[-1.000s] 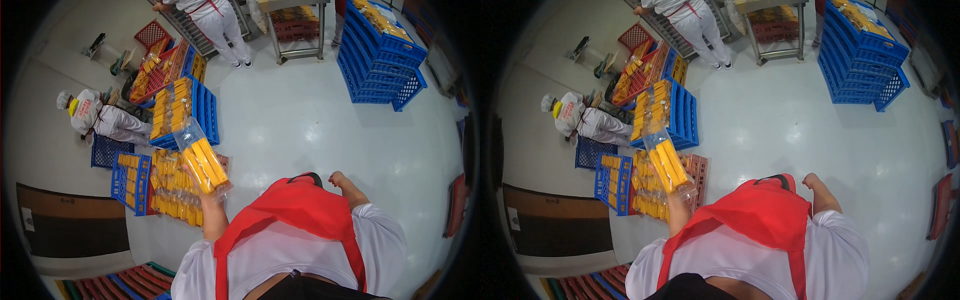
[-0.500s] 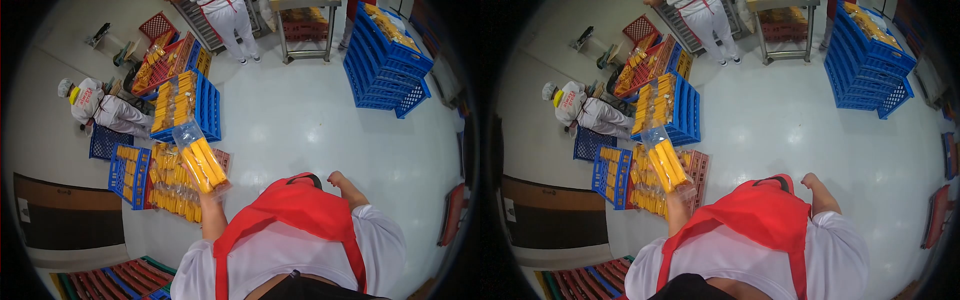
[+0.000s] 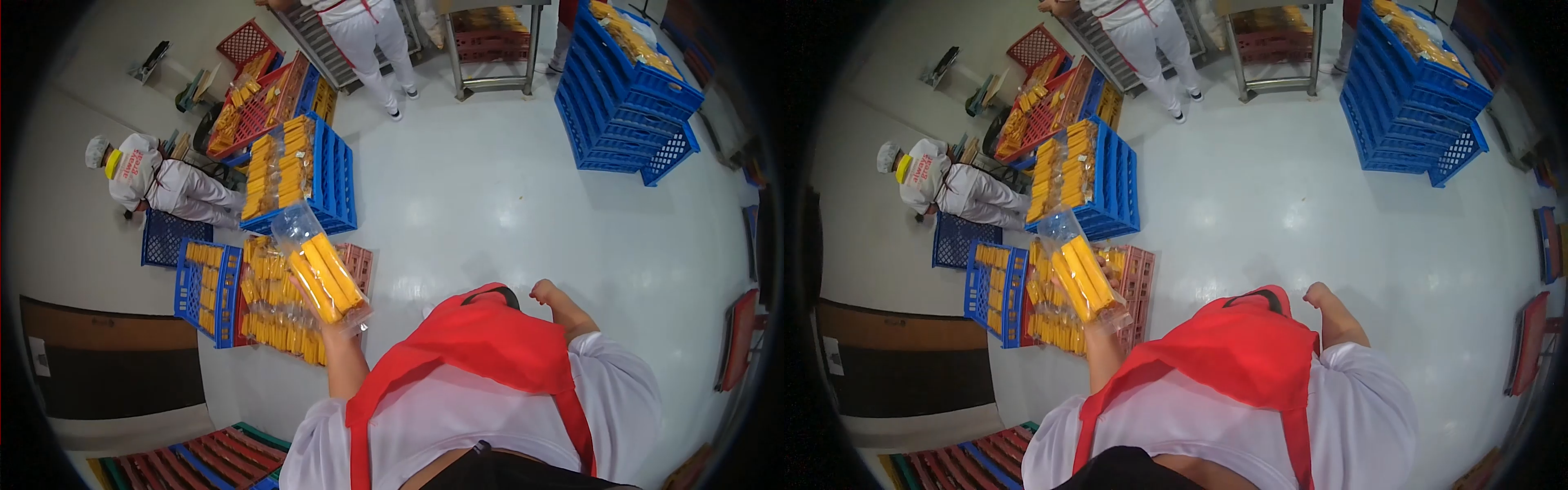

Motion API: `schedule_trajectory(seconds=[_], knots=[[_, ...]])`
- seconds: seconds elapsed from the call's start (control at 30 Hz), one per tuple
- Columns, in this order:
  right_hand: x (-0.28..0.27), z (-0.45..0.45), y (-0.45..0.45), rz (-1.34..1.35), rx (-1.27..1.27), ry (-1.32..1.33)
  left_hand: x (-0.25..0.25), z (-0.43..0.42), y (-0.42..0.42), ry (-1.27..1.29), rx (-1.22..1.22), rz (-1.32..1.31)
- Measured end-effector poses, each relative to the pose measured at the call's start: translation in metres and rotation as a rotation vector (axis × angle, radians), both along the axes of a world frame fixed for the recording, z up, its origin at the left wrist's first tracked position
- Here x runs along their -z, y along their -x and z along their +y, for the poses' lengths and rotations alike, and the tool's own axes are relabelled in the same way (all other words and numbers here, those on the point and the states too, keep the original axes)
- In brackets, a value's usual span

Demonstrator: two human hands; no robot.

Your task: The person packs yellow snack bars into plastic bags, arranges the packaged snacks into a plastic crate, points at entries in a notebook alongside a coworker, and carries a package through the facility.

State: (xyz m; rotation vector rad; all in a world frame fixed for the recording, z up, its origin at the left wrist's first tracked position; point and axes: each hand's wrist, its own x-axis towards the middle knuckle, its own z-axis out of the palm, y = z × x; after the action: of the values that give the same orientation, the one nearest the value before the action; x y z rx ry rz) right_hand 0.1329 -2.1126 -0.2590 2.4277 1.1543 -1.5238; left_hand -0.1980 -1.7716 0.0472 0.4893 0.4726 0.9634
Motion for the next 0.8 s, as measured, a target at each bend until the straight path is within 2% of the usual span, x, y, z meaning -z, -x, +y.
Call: schedule_trajectory(seconds=[0.13,0.2,0.3,0.43,0.5,0.53,0.6,0.8], knots=[[-0.014,-0.002,0.0,-0.047,0.016,0.132,0.005,0.003,0.01,-0.017,0.051,-0.028],[0.006,-0.004,-0.003,-0.097,-0.388,0.006,0.008,0.006,0.018,-0.043,0.087,-0.048],[0.011,0.01,-0.003,-0.07,-0.331,0.05,0.013,0.013,0.029,-0.07,0.107,-0.067],[-0.026,0.042,0.008,-0.108,-0.252,0.069,0.015,0.023,0.042,-0.093,0.107,-0.091],[-0.036,0.054,0.011,-0.202,-0.528,-0.105,0.012,0.026,0.047,-0.069,0.074,-0.096],[-0.039,0.057,0.014,-0.204,-0.541,-0.096,0.009,0.027,0.05,-0.051,0.044,-0.095],[-0.044,0.062,0.02,-0.081,-0.182,-0.168,0.009,0.03,0.059,-0.001,0.037,-0.155],[-0.053,0.067,0.037,0.02,-0.047,-0.236,0.012,0.04,0.086,0.066,0.1,-0.366]])
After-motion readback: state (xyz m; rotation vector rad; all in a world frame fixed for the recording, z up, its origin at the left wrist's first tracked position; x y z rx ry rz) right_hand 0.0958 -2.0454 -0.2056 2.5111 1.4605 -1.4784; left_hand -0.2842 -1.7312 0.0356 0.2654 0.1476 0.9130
